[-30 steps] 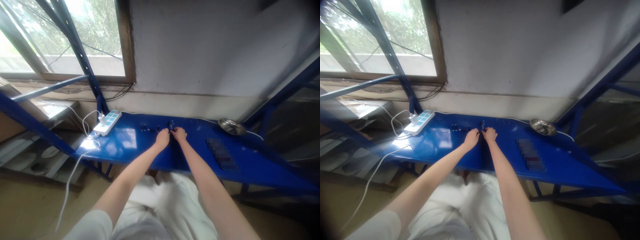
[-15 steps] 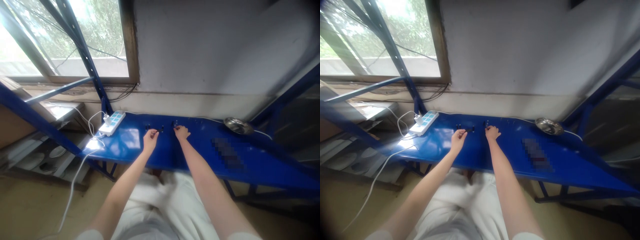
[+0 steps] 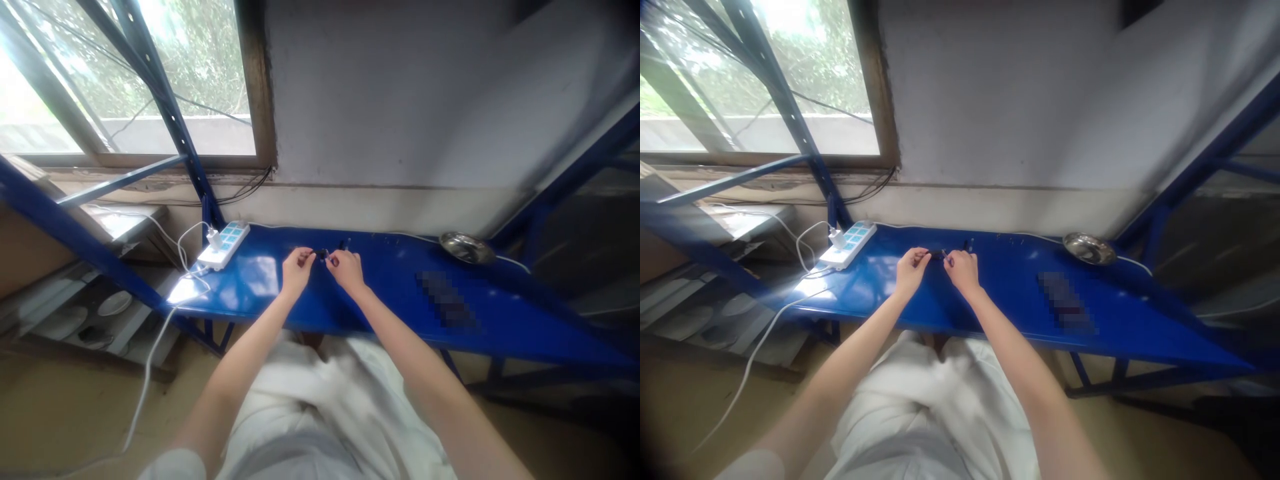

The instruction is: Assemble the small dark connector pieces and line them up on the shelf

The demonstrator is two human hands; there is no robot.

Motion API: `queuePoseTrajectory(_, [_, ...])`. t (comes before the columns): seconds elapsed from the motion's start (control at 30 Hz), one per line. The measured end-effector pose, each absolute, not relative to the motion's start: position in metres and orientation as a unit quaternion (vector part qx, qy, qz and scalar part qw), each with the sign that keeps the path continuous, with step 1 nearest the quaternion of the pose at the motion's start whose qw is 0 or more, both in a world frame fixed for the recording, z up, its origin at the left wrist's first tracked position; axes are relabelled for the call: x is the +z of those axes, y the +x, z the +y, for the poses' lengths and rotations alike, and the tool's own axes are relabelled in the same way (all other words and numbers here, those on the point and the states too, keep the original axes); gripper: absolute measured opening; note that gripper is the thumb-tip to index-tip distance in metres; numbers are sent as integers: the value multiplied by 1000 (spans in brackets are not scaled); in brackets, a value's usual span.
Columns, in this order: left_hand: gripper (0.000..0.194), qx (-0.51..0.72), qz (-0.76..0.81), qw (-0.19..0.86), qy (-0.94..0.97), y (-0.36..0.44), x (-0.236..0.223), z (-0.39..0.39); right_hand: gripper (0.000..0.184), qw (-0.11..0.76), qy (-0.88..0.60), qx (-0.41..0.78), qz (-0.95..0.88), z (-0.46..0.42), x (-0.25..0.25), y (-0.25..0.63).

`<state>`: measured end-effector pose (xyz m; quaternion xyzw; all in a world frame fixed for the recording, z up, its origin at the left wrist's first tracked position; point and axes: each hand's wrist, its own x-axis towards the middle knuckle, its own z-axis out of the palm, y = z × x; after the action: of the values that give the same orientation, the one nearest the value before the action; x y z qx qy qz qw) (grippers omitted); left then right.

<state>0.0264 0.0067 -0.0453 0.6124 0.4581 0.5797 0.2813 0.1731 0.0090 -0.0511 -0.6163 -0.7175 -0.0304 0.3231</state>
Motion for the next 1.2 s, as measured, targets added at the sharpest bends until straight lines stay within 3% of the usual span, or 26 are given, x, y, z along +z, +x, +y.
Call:
queuePoseTrajectory(0.4, [12, 464, 431, 250, 732, 16, 2, 6, 21, 233, -614, -146, -739, -10, -16, 178])
queuePoseTrajectory(0.67, [13, 380, 380, 178, 824, 27, 11, 10, 18, 266, -606, -134, -738, -24, -12, 174])
queuePoseTrajectory(0.83, [15, 371, 362, 189, 834, 31, -6, 11, 22, 268, -618, -96, -733, -30, -25, 172])
queuePoseTrajectory(0.97, [32, 429, 394, 246, 775, 24, -36, 10, 19, 324, -650, -16, -687, -23, -30, 182])
queuePoseTrajectory(1.07, [25, 462, 465, 250, 713, 12, -63, 10, 20, 389, -687, 97, -606, -6, -35, 194])
queuePoseTrajectory(1.2, [18, 487, 528, 248, 650, -1, -88, 11, 26, 375, -707, 195, -567, 23, -45, 202])
